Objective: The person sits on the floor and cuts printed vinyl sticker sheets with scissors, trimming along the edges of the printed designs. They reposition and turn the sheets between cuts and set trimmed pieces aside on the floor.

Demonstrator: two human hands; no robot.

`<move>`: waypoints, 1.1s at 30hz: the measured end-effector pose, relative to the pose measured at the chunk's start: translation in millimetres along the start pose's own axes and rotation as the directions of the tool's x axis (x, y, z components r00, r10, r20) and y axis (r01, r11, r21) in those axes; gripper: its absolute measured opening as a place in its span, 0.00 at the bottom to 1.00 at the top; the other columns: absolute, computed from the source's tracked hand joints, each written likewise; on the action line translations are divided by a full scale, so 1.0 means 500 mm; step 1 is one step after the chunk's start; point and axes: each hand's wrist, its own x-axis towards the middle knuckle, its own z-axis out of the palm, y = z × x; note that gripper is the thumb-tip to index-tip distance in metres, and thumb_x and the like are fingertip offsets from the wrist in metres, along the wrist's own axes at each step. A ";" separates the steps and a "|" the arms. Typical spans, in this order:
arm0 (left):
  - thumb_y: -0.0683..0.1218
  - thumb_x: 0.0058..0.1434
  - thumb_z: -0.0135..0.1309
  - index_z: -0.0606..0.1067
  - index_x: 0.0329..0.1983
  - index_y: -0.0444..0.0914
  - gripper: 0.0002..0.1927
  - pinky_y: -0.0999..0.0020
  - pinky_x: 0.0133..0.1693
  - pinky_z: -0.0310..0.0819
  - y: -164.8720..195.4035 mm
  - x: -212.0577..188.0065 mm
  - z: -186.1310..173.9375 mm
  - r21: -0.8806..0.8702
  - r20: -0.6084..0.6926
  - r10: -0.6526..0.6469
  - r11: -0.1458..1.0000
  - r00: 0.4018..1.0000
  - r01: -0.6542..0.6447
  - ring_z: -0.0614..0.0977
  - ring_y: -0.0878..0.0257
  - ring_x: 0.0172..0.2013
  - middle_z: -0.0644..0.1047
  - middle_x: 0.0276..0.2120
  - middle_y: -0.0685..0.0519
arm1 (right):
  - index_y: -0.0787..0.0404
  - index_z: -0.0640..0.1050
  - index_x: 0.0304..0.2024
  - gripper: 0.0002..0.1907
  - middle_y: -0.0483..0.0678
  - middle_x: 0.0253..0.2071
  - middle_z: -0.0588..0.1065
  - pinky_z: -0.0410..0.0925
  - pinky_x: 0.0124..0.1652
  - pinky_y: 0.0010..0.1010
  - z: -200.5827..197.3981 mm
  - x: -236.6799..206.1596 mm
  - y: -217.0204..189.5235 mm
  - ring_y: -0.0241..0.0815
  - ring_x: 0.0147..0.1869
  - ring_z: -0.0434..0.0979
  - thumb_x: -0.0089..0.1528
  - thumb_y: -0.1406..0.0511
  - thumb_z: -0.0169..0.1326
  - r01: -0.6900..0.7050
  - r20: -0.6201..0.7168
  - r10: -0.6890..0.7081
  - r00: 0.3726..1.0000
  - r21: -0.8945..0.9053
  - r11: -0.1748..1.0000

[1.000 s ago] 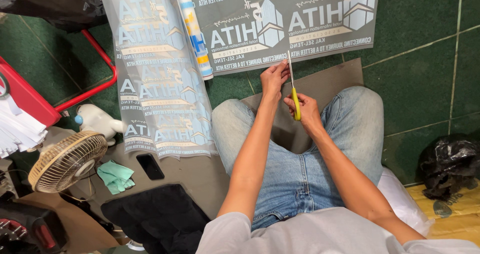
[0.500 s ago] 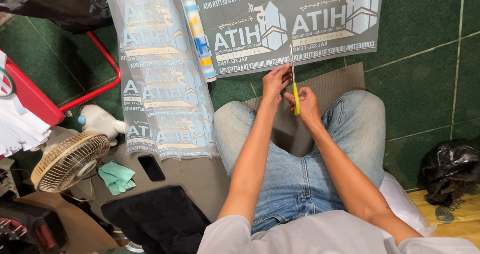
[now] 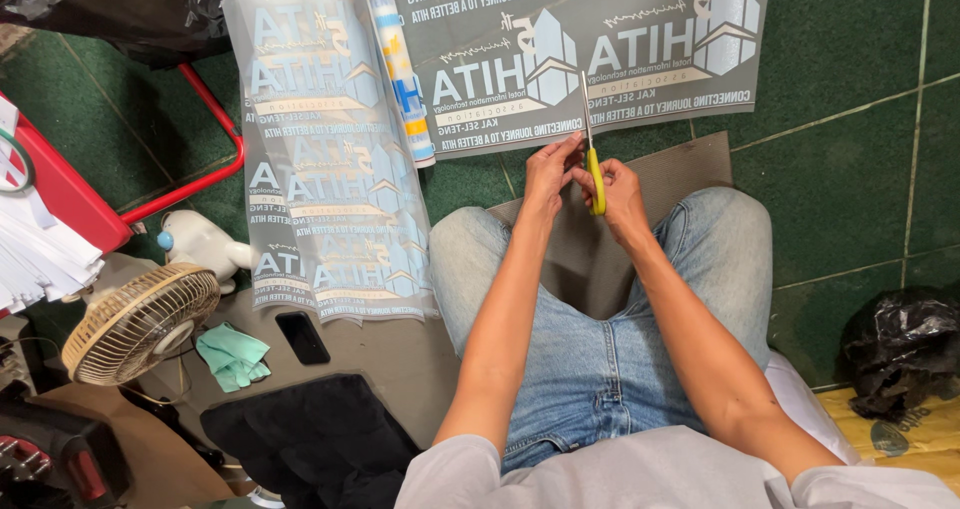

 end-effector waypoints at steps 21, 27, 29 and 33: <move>0.49 0.63 0.64 0.82 0.41 0.33 0.14 0.71 0.43 0.77 0.013 0.006 -0.013 -0.036 0.083 0.059 0.998 0.995 -0.056 0.81 0.67 0.36 0.81 0.33 0.53 | 0.59 0.71 0.33 0.18 0.42 0.24 0.73 0.63 0.25 0.20 0.023 0.052 -0.076 0.30 0.25 0.71 0.62 0.59 0.67 0.050 0.016 -0.050 0.999 0.003 0.999; 0.50 0.64 0.62 0.82 0.41 0.35 0.13 0.73 0.42 0.75 0.017 0.007 -0.017 0.007 0.076 0.048 0.999 0.996 -0.049 0.80 0.69 0.37 0.81 0.34 0.56 | 0.60 0.72 0.34 0.18 0.42 0.23 0.73 0.62 0.25 0.20 0.020 0.069 -0.060 0.30 0.24 0.70 0.63 0.58 0.66 0.044 0.000 -0.044 0.999 -0.042 0.998; 0.50 0.63 0.62 0.82 0.41 0.36 0.13 0.72 0.42 0.75 0.016 0.013 -0.017 0.003 0.077 0.054 0.999 0.996 -0.054 0.80 0.70 0.37 0.82 0.34 0.56 | 0.60 0.72 0.34 0.17 0.42 0.23 0.73 0.62 0.24 0.20 0.020 0.075 -0.058 0.30 0.24 0.70 0.63 0.58 0.66 0.051 0.003 -0.050 0.999 -0.032 0.998; 0.50 0.64 0.61 0.83 0.41 0.36 0.12 0.72 0.41 0.72 0.004 0.014 -0.022 0.019 0.062 0.062 0.998 0.996 -0.064 0.79 0.71 0.36 0.82 0.35 0.57 | 0.60 0.72 0.35 0.16 0.43 0.24 0.74 0.63 0.24 0.20 0.021 0.085 -0.061 0.30 0.24 0.72 0.61 0.59 0.66 0.052 0.008 -0.052 0.999 -0.003 0.999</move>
